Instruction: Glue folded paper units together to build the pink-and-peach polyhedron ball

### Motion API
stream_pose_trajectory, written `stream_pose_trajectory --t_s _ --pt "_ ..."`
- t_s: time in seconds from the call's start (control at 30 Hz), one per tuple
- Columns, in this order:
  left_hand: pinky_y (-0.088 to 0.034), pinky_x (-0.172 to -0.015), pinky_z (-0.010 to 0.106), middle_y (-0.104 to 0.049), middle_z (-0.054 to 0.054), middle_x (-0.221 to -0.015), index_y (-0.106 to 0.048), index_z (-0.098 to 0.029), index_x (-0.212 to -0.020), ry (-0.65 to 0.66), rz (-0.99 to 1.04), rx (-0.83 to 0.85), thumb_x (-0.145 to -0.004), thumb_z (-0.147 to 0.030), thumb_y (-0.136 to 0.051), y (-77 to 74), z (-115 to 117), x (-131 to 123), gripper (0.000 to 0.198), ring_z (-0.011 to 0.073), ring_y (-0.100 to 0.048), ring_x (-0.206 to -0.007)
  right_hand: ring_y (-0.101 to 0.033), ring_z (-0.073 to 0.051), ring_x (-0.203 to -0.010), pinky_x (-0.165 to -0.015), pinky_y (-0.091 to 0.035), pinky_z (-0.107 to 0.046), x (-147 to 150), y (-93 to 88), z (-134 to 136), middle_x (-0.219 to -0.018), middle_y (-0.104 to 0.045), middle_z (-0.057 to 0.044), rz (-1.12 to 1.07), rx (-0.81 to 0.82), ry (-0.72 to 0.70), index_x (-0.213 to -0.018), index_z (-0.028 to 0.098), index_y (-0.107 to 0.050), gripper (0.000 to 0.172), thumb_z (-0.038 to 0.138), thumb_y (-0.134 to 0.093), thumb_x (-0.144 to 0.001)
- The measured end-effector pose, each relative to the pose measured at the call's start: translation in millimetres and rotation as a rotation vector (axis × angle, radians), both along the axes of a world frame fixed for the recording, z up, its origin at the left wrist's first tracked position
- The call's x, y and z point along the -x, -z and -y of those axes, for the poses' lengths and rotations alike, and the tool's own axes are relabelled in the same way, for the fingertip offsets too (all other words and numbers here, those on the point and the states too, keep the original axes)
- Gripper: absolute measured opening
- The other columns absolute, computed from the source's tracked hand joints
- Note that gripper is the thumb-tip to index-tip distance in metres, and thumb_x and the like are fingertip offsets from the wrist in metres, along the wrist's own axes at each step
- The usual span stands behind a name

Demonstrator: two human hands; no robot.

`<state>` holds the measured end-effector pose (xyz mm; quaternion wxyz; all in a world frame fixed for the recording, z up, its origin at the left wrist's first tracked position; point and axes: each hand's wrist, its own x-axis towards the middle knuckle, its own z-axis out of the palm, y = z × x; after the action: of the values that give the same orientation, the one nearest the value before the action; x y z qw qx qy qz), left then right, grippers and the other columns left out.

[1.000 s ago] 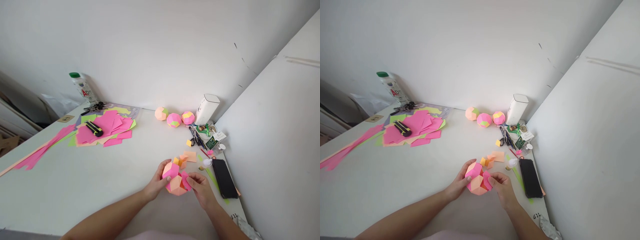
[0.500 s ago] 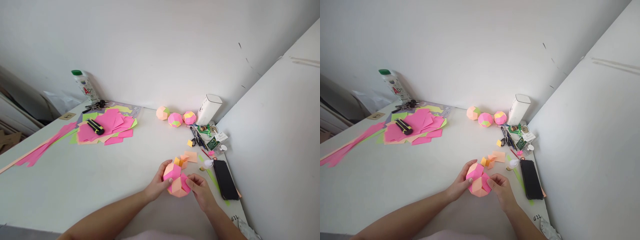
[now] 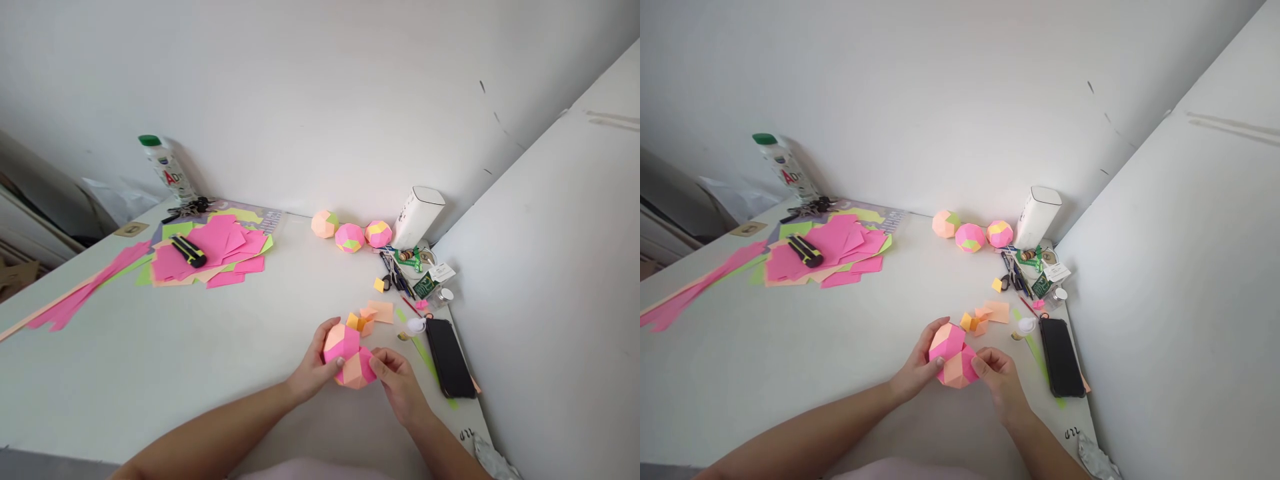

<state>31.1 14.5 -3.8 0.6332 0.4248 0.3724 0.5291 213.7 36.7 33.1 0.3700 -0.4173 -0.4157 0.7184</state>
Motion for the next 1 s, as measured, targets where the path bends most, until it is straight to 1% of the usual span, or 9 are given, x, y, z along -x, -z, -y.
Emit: stream_pose_trajectory --t_s 0.13,0.3,0.4,0.6,0.9,1.0 --pt "-0.045 -0.08 0.038 -0.051 0.008 -0.111 -0.023 -0.027 -0.133 0.026 -0.01 -0.017 -0.074 -0.05 -0.065 -1.5 0.9 -0.9 0.076 0.0239 -0.053 -0.095 -0.046 -0.013 -0.06 -0.06 -0.037 -0.026 0.2 2.2 0.7 -0.06 -0.052 0.002 -0.007 -0.003 0.027 -0.057 0.017 -0.06 0.028 0.036 -0.074 -0.072" --pt "-0.046 -0.077 0.035 -0.049 0.008 -0.11 -0.025 -0.028 -0.13 0.039 -0.014 -0.038 -0.074 -0.049 -0.065 -1.6 0.6 -1.0 0.072 0.0216 -0.053 -0.09 -0.047 -0.013 -0.062 -0.061 -0.038 -0.026 -0.1 6.2 0.5 -0.062 -0.054 0.002 -0.021 -0.009 0.036 -0.059 0.017 -0.061 0.026 0.035 -0.072 -0.074" --pt "-0.046 -0.077 0.036 -0.048 0.009 -0.112 -0.025 -0.027 -0.129 0.08 -0.009 -0.032 -0.076 -0.048 -0.064 -2.8 0.2 -0.5 0.07 0.0218 -0.053 -0.091 -0.047 -0.013 -0.062 -0.062 -0.038 -0.026 -0.1 7.0 0.5 -0.062 -0.055 0.002 -0.027 0.004 0.031 -0.06 0.017 -0.061 0.025 0.034 -0.073 -0.074" --pt "-0.046 -0.077 0.035 -0.046 0.009 -0.116 -0.025 -0.027 -0.128 0.106 0.008 -0.039 -0.076 -0.047 -0.064 -3.9 -0.9 -0.1 0.068 0.0208 -0.053 -0.092 -0.047 -0.012 -0.062 -0.062 -0.037 -0.026 -1.0 7.4 0.8 -0.061 -0.055 0.002 -0.013 0.03 0.023 -0.061 0.017 -0.061 0.025 0.034 -0.073 -0.074" --pt "-0.045 -0.073 0.03 -0.047 0.007 -0.111 -0.027 -0.026 -0.126 0.116 0.014 -0.047 -0.077 -0.048 -0.063 -4.2 -1.1 -0.5 0.065 0.0168 -0.05 -0.086 -0.047 -0.012 -0.06 -0.06 -0.037 -0.026 0.1 5.4 1.9 -0.06 -0.055 0.002 -0.013 0.024 0.036 -0.06 0.017 -0.061 0.027 0.038 -0.073 -0.073" --pt "-0.044 -0.073 0.03 -0.047 0.006 -0.109 -0.028 -0.027 -0.126 0.123 0.02 -0.041 -0.077 -0.047 -0.063 -4.1 -1.5 -0.2 0.064 0.0167 -0.05 -0.086 -0.046 -0.012 -0.06 -0.059 -0.037 -0.026 0.4 4.2 1.0 -0.06 -0.055 0.002 -0.008 0.023 0.034 -0.06 0.017 -0.061 0.027 0.038 -0.074 -0.072"
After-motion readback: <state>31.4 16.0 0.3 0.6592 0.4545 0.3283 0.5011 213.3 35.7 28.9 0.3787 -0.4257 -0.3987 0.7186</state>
